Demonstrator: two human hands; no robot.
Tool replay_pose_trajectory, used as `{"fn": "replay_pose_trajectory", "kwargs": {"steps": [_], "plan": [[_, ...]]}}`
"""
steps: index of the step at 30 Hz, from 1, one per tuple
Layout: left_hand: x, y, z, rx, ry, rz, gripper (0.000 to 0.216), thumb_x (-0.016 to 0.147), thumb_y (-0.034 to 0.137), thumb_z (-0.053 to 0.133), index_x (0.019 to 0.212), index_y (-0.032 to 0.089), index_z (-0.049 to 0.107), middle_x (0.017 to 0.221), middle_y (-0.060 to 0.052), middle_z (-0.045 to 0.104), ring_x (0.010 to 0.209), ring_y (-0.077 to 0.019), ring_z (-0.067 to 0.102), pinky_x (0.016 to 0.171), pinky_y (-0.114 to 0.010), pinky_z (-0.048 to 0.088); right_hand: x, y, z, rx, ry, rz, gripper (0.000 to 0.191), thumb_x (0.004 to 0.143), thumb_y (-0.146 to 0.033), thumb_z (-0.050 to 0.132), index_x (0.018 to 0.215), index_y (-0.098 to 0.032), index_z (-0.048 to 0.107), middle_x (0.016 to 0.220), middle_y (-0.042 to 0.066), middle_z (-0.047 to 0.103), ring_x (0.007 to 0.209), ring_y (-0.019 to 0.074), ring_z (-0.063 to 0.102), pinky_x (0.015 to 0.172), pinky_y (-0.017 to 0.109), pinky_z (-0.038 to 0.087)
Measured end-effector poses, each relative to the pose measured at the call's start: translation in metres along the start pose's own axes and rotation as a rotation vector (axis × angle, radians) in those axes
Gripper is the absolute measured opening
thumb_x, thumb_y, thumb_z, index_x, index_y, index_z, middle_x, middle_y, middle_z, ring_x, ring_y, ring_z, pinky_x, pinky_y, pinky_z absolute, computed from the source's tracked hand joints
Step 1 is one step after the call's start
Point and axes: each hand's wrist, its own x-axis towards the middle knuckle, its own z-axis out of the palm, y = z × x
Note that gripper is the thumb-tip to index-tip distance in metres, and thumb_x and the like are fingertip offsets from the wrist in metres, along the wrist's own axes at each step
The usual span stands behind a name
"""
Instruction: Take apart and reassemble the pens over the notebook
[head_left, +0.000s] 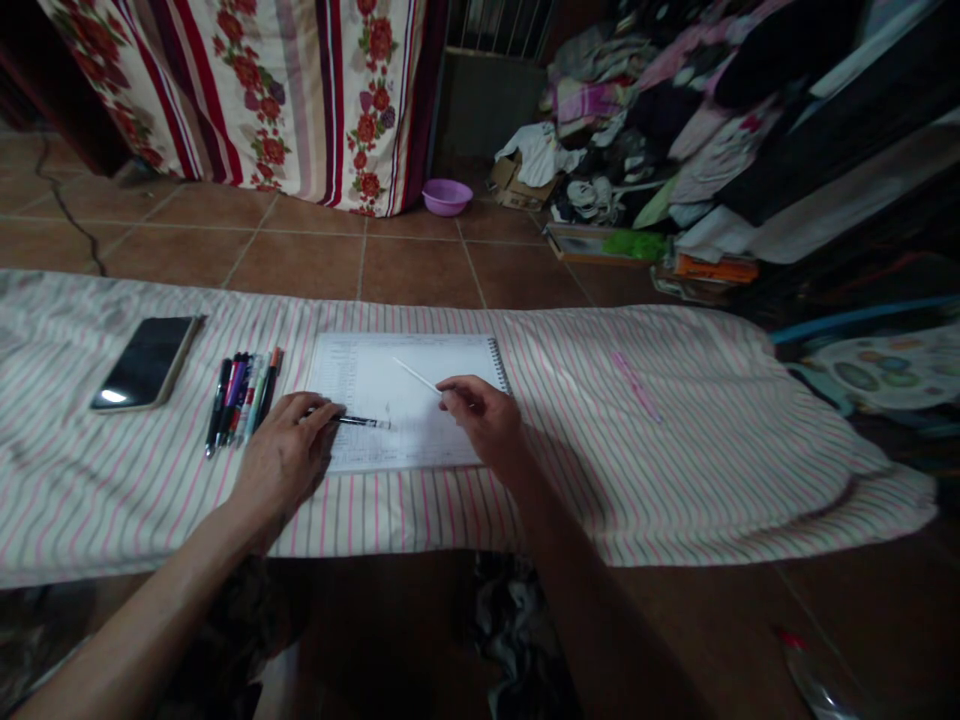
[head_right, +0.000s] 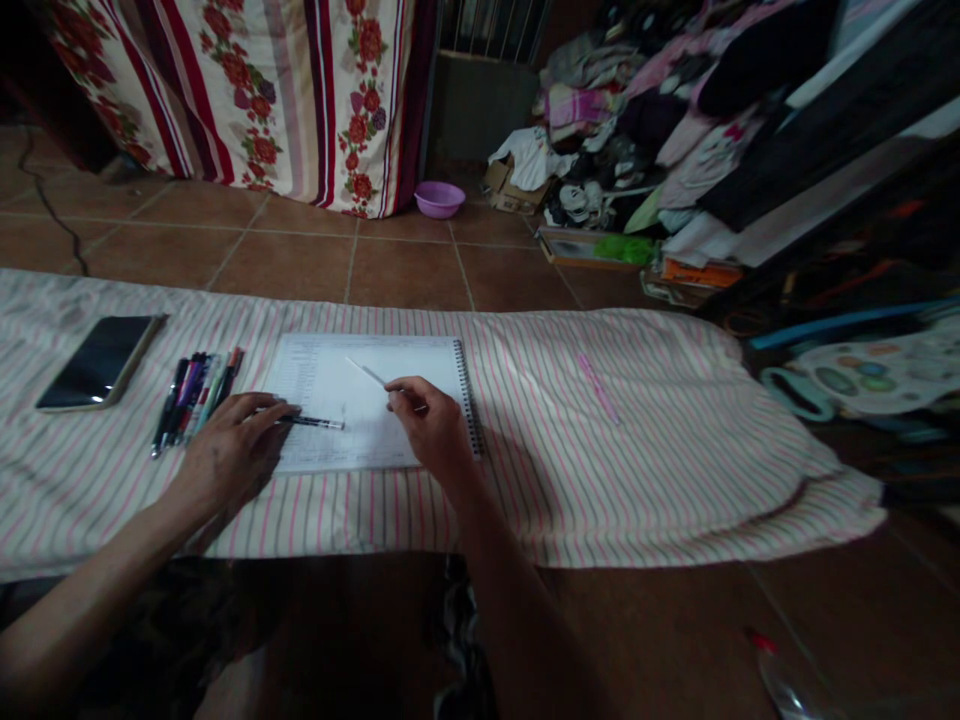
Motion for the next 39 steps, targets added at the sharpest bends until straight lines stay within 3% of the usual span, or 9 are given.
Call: {"fn": "replay_pose_trajectory", "kwargs": {"steps": [5, 13, 17, 25, 39], "plan": [[0.001, 0.003, 0.000, -0.007, 0.002, 0.011, 0.024, 0.086, 0.022, 0.045, 0.104, 0.018, 0.062, 0.102, -0.011, 0.059, 0.098, -0.0256, 0.052, 0.084, -0.042, 0.049, 0.004, 0.001, 0.000, 0.211, 0.041, 0.117, 0.023, 0.075, -0.036, 0.057, 0.086, -0.017, 0.065, 0.071, 0.002, 0.064, 0.063, 0.0120, 0.056, 0.055, 0.023, 0.044], [0.003, 0.013, -0.003, -0.049, 0.005, 0.037, 0.024, 0.087, 0.022, 0.044, 0.104, 0.016, 0.062, 0.102, -0.011, 0.059, 0.100, -0.0249, 0.052, 0.086, -0.042, 0.048, 0.002, -0.004, -0.003, 0.353, 0.079, 0.179, 0.025, 0.070, -0.036, 0.062, 0.085, -0.017, 0.066, 0.069, 0.000, 0.060, 0.061, 0.0101, 0.050, 0.057, 0.024, 0.042], [0.003, 0.014, 0.001, -0.053, 0.015, 0.051, 0.024, 0.088, 0.022, 0.045, 0.105, 0.016, 0.061, 0.102, -0.011, 0.059, 0.100, -0.0243, 0.051, 0.087, -0.040, 0.048, 0.000, -0.003, -0.003, 0.366, 0.143, 0.203, 0.024, 0.069, -0.034, 0.063, 0.084, -0.016, 0.067, 0.060, -0.003, 0.054, 0.055, 0.0087, 0.045, 0.054, 0.022, 0.040], [0.006, 0.018, 0.006, -0.064, 0.024, 0.063, 0.023, 0.087, 0.022, 0.046, 0.102, 0.017, 0.062, 0.101, -0.011, 0.059, 0.097, -0.0238, 0.053, 0.083, -0.040, 0.050, -0.002, -0.004, -0.004, 0.323, 0.217, 0.213, 0.026, 0.069, -0.037, 0.061, 0.084, -0.017, 0.067, 0.067, -0.001, 0.057, 0.055, 0.0083, 0.044, 0.051, 0.021, 0.040], [0.011, 0.014, 0.003, -0.227, 0.043, -0.065, 0.025, 0.088, 0.031, 0.042, 0.093, 0.018, 0.063, 0.090, -0.008, 0.064, 0.088, -0.0217, 0.057, 0.079, -0.036, 0.048, -0.004, -0.008, -0.004, 0.331, 0.294, 0.194, 0.026, 0.074, -0.038, 0.058, 0.086, -0.017, 0.067, 0.068, 0.000, 0.059, 0.054, 0.0089, 0.045, 0.052, 0.023, 0.039]]}}
